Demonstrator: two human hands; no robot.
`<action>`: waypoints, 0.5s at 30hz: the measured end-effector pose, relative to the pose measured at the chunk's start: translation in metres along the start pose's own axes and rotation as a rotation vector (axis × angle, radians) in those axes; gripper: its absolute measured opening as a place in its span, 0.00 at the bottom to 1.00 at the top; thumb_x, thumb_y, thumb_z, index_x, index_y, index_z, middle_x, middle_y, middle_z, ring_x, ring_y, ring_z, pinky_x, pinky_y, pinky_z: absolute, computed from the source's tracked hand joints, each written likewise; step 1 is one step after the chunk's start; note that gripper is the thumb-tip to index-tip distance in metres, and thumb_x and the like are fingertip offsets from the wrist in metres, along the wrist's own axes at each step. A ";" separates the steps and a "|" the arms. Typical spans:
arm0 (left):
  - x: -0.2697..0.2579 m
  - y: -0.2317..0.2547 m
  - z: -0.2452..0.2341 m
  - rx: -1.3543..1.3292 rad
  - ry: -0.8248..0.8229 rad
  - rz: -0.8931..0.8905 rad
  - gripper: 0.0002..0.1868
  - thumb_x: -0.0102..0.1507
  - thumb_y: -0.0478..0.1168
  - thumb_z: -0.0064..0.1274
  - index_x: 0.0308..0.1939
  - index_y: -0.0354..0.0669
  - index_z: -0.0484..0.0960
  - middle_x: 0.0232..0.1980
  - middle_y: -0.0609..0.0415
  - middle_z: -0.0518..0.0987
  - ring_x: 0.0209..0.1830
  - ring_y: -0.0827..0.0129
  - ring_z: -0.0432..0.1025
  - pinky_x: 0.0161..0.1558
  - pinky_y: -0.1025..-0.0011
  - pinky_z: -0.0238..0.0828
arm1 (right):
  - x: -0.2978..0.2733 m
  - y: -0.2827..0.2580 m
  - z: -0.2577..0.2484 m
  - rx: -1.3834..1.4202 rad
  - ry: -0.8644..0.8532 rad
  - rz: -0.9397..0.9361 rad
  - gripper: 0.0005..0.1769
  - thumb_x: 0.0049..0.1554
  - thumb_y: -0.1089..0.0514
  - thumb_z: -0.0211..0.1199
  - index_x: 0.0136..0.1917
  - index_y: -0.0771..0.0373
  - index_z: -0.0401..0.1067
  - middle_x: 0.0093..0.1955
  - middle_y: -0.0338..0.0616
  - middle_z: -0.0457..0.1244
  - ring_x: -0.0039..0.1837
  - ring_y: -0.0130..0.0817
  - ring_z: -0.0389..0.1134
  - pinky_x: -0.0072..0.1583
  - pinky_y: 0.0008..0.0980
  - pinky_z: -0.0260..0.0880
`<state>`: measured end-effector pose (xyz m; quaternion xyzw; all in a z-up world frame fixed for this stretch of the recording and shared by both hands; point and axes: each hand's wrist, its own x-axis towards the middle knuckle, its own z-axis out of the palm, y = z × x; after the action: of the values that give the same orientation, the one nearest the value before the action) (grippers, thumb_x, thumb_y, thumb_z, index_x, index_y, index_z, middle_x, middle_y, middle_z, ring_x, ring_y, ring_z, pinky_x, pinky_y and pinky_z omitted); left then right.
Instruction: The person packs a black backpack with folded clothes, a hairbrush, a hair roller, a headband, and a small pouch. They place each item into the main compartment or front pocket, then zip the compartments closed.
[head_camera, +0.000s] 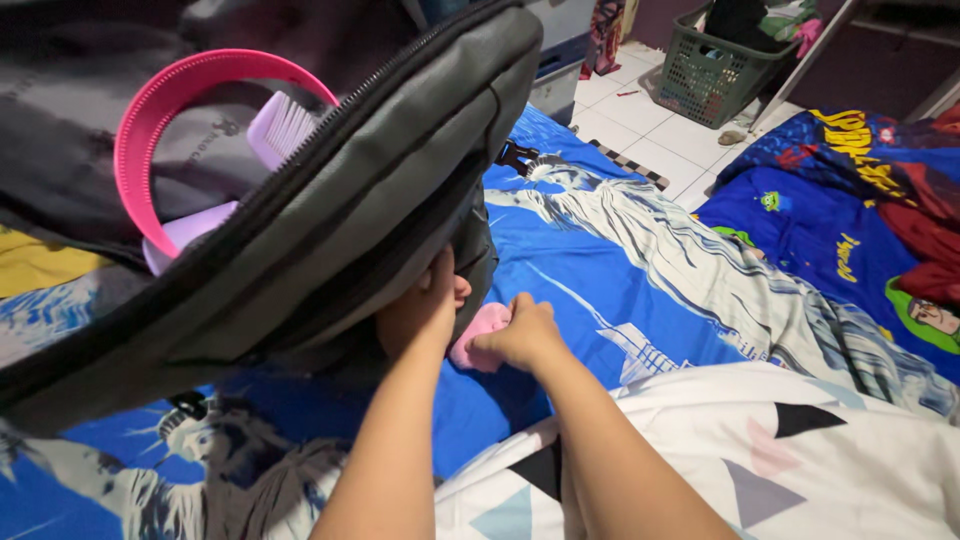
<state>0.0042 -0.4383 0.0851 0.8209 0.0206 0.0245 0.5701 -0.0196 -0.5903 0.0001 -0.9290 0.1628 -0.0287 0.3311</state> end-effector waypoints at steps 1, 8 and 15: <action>0.001 -0.005 0.001 -0.132 -0.027 0.029 0.33 0.65 0.65 0.41 0.31 0.39 0.85 0.27 0.54 0.86 0.26 0.71 0.81 0.37 0.72 0.80 | -0.005 -0.003 -0.005 0.023 -0.023 -0.005 0.45 0.30 0.42 0.85 0.52 0.68 0.69 0.49 0.60 0.66 0.51 0.51 0.70 0.53 0.42 0.72; 0.002 -0.029 0.002 -0.379 -0.081 0.008 0.29 0.65 0.61 0.51 0.36 0.33 0.84 0.31 0.48 0.85 0.28 0.67 0.80 0.35 0.67 0.80 | -0.056 -0.042 -0.073 0.434 -0.186 0.098 0.33 0.35 0.52 0.74 0.50 0.64 0.62 0.41 0.47 0.67 0.45 0.44 0.75 0.43 0.43 0.78; -0.053 -0.013 -0.052 0.129 -0.058 0.512 0.33 0.67 0.62 0.44 0.62 0.39 0.80 0.64 0.38 0.74 0.65 0.48 0.63 0.63 0.51 0.55 | -0.101 -0.073 -0.169 0.766 -0.124 0.096 0.26 0.41 0.55 0.67 0.53 0.57 0.63 0.42 0.43 0.65 0.43 0.35 0.71 0.44 0.42 0.76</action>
<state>-0.0523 -0.3884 0.0901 0.8344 -0.2024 0.1431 0.4922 -0.1220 -0.6076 0.1830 -0.7296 0.1632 -0.0157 0.6639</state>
